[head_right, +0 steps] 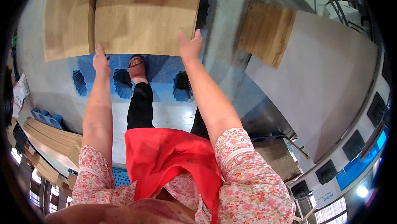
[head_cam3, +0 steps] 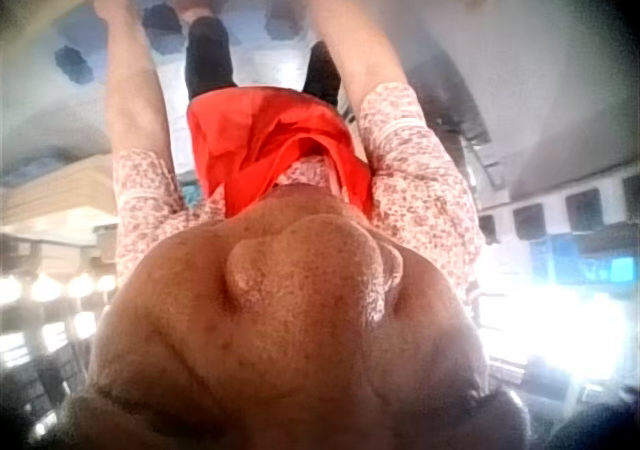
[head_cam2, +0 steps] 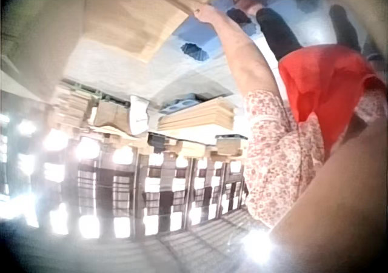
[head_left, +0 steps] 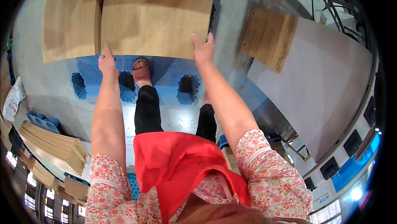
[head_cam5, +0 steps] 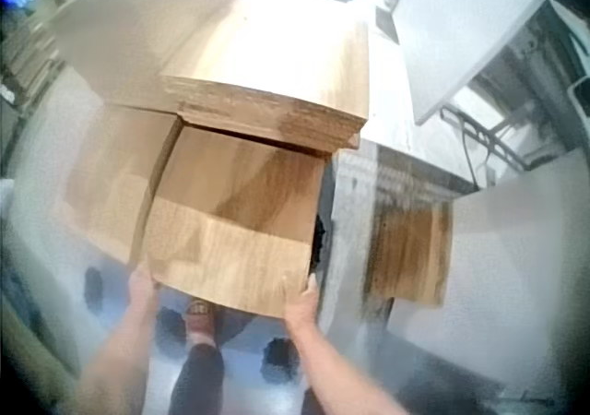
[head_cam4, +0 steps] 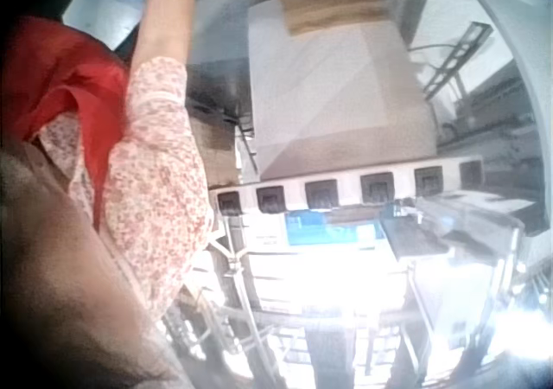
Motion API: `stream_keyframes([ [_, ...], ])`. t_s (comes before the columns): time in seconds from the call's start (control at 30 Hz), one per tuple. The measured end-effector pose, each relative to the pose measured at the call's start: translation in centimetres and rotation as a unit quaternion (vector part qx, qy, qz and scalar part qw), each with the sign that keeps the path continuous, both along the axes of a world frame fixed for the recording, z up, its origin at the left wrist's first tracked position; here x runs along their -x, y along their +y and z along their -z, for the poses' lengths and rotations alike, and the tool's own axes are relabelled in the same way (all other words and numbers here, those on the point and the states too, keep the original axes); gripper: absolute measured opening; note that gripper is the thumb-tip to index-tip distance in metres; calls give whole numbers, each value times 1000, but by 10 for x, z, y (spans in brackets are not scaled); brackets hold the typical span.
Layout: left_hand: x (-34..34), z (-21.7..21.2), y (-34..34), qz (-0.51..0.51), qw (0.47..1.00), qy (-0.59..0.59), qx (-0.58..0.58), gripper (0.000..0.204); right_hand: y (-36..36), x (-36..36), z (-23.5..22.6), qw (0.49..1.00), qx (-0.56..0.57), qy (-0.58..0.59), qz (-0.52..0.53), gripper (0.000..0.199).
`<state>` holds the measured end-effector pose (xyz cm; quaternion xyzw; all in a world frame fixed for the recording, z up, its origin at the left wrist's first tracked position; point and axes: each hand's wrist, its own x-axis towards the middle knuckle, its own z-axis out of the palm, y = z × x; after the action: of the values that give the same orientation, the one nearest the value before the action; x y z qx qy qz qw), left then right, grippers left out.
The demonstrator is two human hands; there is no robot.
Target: The person picks up wood panels from a pallet, moves them to a work table, and later moves other wood panels onto a different pallet.
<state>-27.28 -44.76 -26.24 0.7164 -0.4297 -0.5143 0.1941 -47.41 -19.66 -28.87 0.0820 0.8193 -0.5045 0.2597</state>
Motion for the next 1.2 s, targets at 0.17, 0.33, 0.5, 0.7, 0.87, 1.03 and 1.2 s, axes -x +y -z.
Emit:
stream_keyframes([
  [0.17, -13, 8, 50, -15, 998, 66, -19, 34, 30, 19, -5, 997, -34, 58, -31, 77],
  [0.33, -48, -8, 84, 116, 978, 67, -161, 51, 79, 34, -25, 994, 35, -32, -96, 66],
  [0.5, -47, -12, 62, 265, 949, 32, -166, 65, 107, 13, -40, 990, 12, -107, -87, 57],
  [0.7, -19, -18, 53, 266, 926, 110, -243, 64, 96, 10, -41, 998, -24, -38, -42, 54],
  [0.87, -49, -94, 80, 331, 926, 26, -179, 59, 112, 1, -103, 993, 8, -114, -20, 50],
  [1.03, -98, -197, 125, 282, 936, 20, -209, 50, 151, -53, -168, 988, -12, -148, -48, 47],
  [1.2, -148, -306, 166, 250, 956, 61, -143, 52, 173, -99, -234, 986, 45, -118, -110, 52],
])
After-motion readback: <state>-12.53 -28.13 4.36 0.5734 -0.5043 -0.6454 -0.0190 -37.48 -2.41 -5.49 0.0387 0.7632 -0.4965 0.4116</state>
